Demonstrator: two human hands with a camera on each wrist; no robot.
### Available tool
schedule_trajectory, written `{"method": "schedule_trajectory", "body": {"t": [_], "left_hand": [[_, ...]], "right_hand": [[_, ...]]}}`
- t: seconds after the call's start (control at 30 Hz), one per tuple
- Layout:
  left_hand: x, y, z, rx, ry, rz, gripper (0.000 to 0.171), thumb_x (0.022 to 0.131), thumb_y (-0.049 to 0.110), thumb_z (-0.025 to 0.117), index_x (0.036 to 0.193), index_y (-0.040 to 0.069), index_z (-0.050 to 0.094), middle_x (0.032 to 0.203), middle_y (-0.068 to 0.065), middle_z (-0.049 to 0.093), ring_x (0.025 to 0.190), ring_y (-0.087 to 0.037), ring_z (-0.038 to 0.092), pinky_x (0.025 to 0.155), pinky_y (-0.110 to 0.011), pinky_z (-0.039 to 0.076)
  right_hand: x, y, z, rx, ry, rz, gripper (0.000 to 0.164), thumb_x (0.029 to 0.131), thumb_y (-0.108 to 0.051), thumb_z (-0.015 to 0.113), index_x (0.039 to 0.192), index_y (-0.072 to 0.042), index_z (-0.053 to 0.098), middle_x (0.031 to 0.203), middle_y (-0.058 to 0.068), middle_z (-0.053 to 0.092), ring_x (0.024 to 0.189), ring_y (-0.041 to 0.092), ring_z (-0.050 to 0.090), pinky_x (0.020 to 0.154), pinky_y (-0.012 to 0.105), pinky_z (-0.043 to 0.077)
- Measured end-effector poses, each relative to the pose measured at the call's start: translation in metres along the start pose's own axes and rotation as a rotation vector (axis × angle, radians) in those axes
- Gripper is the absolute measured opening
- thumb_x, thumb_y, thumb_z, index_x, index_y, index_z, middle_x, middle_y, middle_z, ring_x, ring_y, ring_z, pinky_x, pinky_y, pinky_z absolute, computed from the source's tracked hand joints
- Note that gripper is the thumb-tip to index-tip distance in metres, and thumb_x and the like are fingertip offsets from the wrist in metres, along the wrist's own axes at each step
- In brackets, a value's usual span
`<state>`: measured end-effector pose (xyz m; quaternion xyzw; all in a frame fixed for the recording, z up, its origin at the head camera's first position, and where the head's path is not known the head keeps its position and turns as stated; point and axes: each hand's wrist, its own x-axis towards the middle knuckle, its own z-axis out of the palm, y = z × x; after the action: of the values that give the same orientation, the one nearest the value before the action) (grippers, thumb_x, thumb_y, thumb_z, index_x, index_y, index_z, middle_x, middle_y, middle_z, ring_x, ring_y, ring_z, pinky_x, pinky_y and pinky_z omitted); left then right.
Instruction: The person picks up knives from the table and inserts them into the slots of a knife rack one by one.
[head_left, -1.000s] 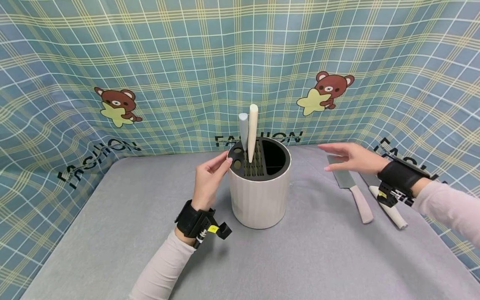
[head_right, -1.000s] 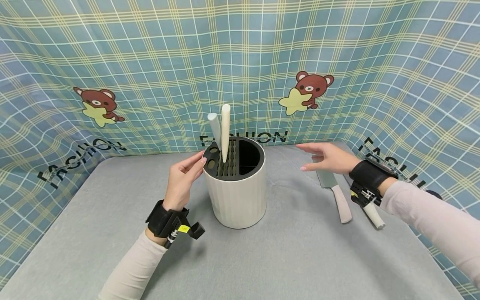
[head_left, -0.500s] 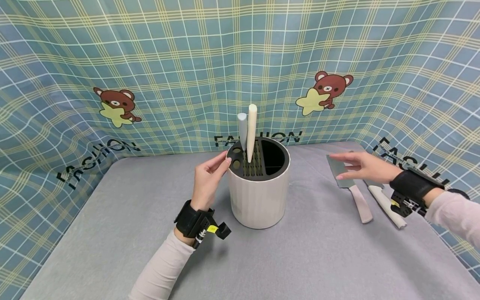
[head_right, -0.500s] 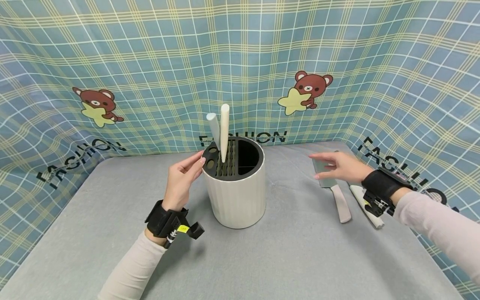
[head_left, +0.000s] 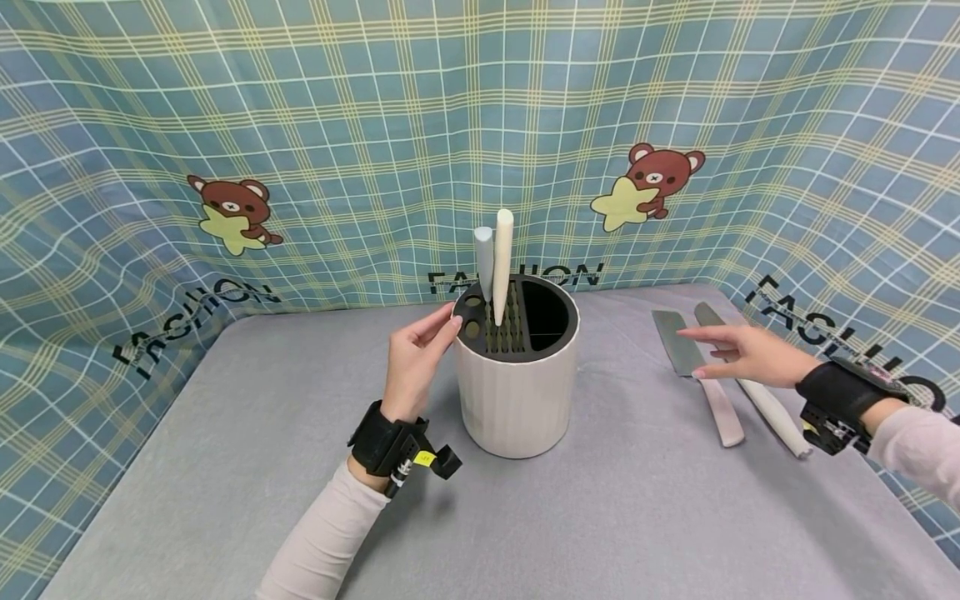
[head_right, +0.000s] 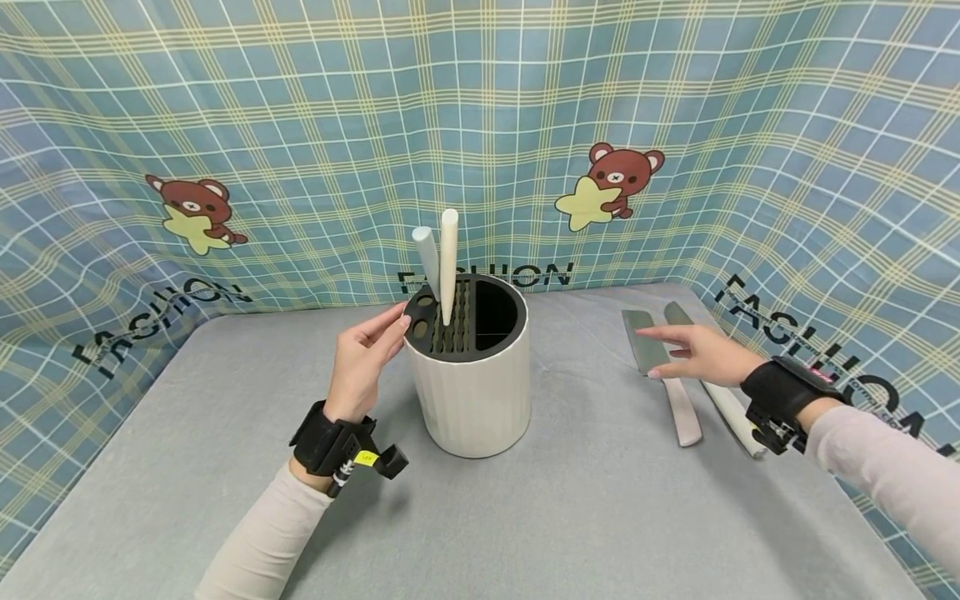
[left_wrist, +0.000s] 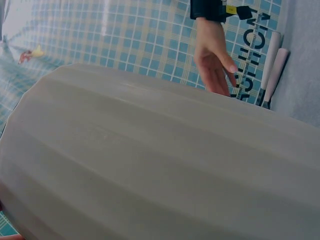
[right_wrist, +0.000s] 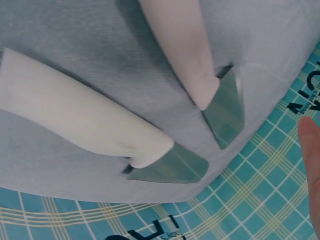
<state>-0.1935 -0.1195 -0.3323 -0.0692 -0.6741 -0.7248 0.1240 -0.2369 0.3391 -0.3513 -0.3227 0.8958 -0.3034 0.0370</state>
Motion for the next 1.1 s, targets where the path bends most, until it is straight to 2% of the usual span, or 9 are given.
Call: {"method": "schedule_trajectory", "body": {"t": [0.03, 0.1, 0.23, 0.4, 0.57, 0.9, 0.97, 1.1], "left_hand": [[0.000, 0.000, 0.000, 0.001, 0.000, 0.002, 0.037, 0.095, 0.011, 0.063, 0.131, 0.001, 0.060, 0.132, -0.015, 0.060, 0.118, -0.021, 0.060, 0.100, -0.024, 0.051], [0.000, 0.000, 0.000, 0.003, 0.000, 0.002, 0.038, 0.095, 0.011, 0.063, 0.131, 0.001, 0.060, 0.132, -0.016, 0.060, 0.118, -0.021, 0.061, 0.099, -0.025, 0.052], [0.000, 0.000, 0.000, 0.006, 0.002, -0.002, 0.037, 0.095, 0.011, 0.063, 0.131, 0.001, 0.060, 0.132, -0.016, 0.060, 0.118, -0.020, 0.061, 0.099, -0.024, 0.052], [0.000, 0.000, -0.001, 0.006, 0.007, -0.005, 0.037, 0.095, 0.011, 0.063, 0.131, 0.001, 0.060, 0.132, -0.016, 0.060, 0.117, -0.018, 0.061, 0.099, -0.025, 0.052], [0.000, 0.000, -0.001, 0.008, 0.002, -0.003, 0.038, 0.095, 0.011, 0.063, 0.131, 0.001, 0.059, 0.133, -0.017, 0.060, 0.116, -0.018, 0.062, 0.099, -0.026, 0.052], [0.001, 0.000, 0.000, 0.007, -0.001, 0.001, 0.039, 0.095, 0.012, 0.064, 0.132, 0.001, 0.059, 0.134, -0.017, 0.059, 0.119, -0.021, 0.060, 0.099, -0.026, 0.052], [0.000, 0.000, 0.000, 0.003, -0.003, 0.003, 0.038, 0.095, 0.012, 0.063, 0.132, 0.001, 0.059, 0.133, -0.017, 0.059, 0.119, -0.022, 0.060, 0.100, -0.026, 0.052], [0.000, 0.000, -0.001, 0.000, -0.004, 0.002, 0.038, 0.095, 0.011, 0.063, 0.132, 0.001, 0.059, 0.133, -0.017, 0.059, 0.119, -0.022, 0.060, 0.100, -0.026, 0.052]], "right_hand": [[-0.002, 0.001, 0.001, 0.000, 0.003, -0.003, 0.056, 0.089, -0.014, 0.071, 0.139, 0.000, 0.050, 0.137, 0.020, 0.054, 0.112, -0.020, 0.046, 0.091, 0.018, 0.053], [-0.005, 0.005, 0.002, 0.005, -0.001, -0.016, 0.056, 0.090, -0.013, 0.070, 0.139, 0.001, 0.049, 0.139, 0.000, 0.054, 0.113, -0.021, 0.045, 0.092, 0.016, 0.052], [-0.010, 0.011, 0.004, 0.032, -0.019, -0.020, 0.055, 0.092, -0.013, 0.067, 0.142, -0.001, 0.047, 0.134, -0.035, 0.042, 0.116, -0.022, 0.042, 0.095, 0.013, 0.049], [-0.015, 0.018, 0.006, 0.007, -0.008, -0.018, 0.054, 0.091, -0.012, 0.068, 0.141, -0.003, 0.049, 0.131, -0.038, 0.041, 0.115, -0.022, 0.042, 0.094, 0.019, 0.052], [-0.022, 0.026, 0.010, 0.031, 0.006, -0.063, 0.054, 0.089, -0.005, 0.069, 0.140, -0.001, 0.050, 0.131, -0.037, 0.042, 0.116, -0.022, 0.042, 0.094, 0.010, 0.048], [-0.033, 0.031, 0.017, -0.015, 0.001, -0.049, 0.055, 0.087, -0.007, 0.071, 0.139, -0.002, 0.051, 0.130, -0.040, 0.040, 0.114, -0.023, 0.043, 0.092, 0.011, 0.049], [-0.035, 0.033, 0.018, -0.010, -0.009, -0.066, 0.056, 0.087, -0.006, 0.071, 0.139, -0.002, 0.050, 0.132, -0.039, 0.040, 0.116, -0.024, 0.040, 0.093, 0.011, 0.049], [-0.039, 0.038, 0.020, -0.047, -0.016, -0.114, 0.058, 0.084, -0.006, 0.073, 0.138, -0.005, 0.052, 0.135, -0.037, 0.039, 0.119, -0.025, 0.036, 0.090, 0.017, 0.053]]}}
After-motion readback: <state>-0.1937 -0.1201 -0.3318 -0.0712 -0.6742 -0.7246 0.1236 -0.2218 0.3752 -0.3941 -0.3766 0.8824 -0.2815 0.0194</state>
